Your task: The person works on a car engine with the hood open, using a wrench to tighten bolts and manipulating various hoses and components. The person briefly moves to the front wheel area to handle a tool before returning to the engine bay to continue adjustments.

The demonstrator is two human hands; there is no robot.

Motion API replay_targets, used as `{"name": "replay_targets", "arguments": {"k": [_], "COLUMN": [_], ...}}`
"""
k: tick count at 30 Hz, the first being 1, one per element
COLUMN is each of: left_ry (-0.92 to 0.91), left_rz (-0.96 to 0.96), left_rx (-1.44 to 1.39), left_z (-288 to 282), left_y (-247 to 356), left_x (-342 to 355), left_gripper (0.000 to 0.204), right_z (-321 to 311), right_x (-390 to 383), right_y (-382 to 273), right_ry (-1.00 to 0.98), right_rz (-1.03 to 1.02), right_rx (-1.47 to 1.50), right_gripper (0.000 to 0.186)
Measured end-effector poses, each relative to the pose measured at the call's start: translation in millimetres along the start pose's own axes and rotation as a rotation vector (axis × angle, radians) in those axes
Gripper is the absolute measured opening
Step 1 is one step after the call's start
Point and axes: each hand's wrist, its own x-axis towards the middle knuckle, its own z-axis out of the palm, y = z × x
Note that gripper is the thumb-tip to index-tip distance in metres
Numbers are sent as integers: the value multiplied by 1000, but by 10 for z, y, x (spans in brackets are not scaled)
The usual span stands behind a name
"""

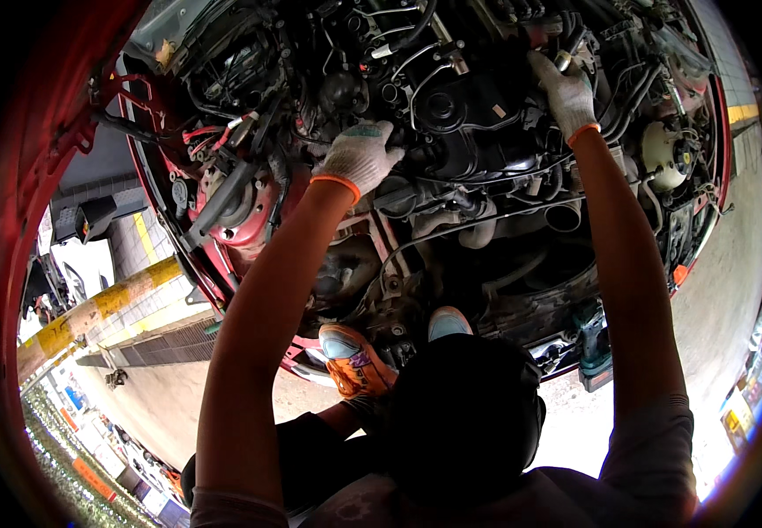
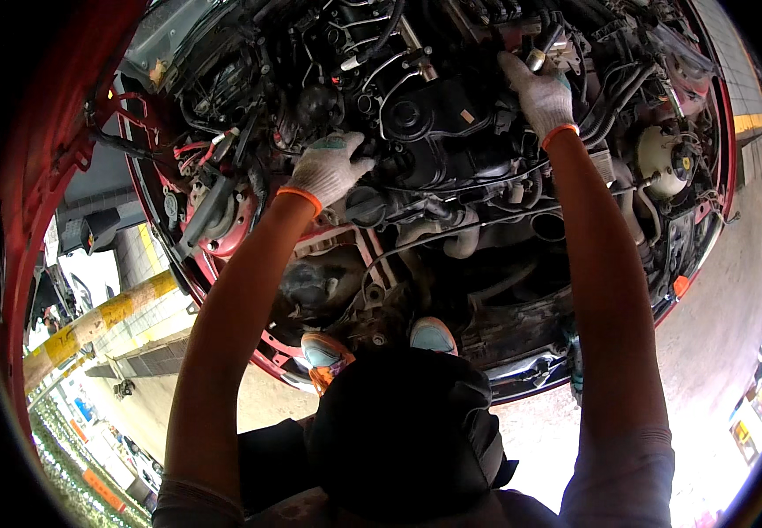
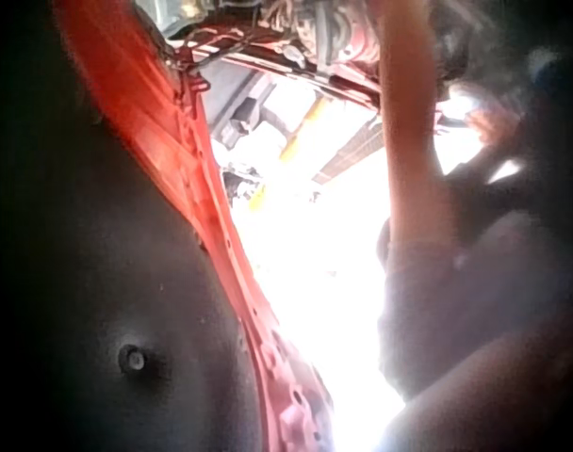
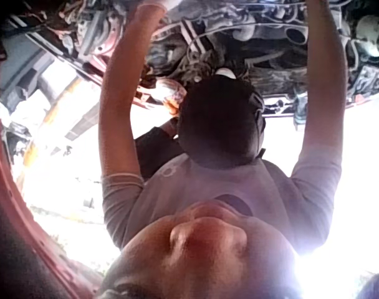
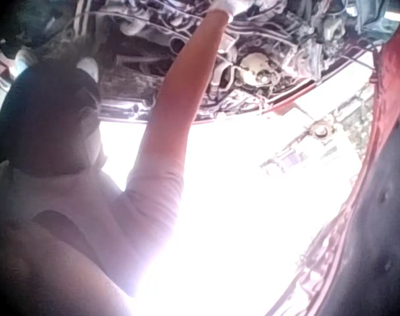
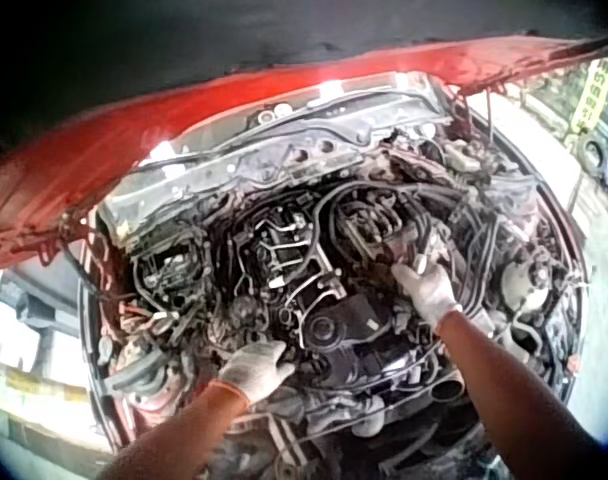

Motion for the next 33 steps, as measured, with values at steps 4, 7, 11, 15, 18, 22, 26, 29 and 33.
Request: {"name": "replay_targets", "arguments": {"k": [4,7,11,15,18,22,26,29,33], "left_ry": [-76,-169,-76,79,39,140,164,44,22], "left_rz": [-93,-299,-178,54,120,129,-165,-283,-169], "left_rx": [-160,-355,-298,-21,47,-133,-455,-523,-421], "left_z": [-191,-171,-112,-125,-146,33,41,-3,-43], "left_y": [179,124,106,19,56,-39,-75,26,162], "left_x": [-53,-54,-43,-41,-34,-40,-93,-94,-81], "left_gripper": [70,72,58,38,39,36,54,64,63], "right_z": [-49,-17,1,-12,-19,-19,-23,-29,-42], "right_x": [11,-9,7,157,156,140,-26,19,97], "right_y": [54,39,19,231,233,149,-32,36,134], "right_ry": [44,-8,19,3,6,38,-9,11,-22], "right_rz": [32,-55,35,-75,-30,21,36,48,-3], "right_rx": [-18,39,34,-4,-53,-24,-6,-47,-27], "right_gripper": [75,77,74,76,78,77,75,74,80]}}
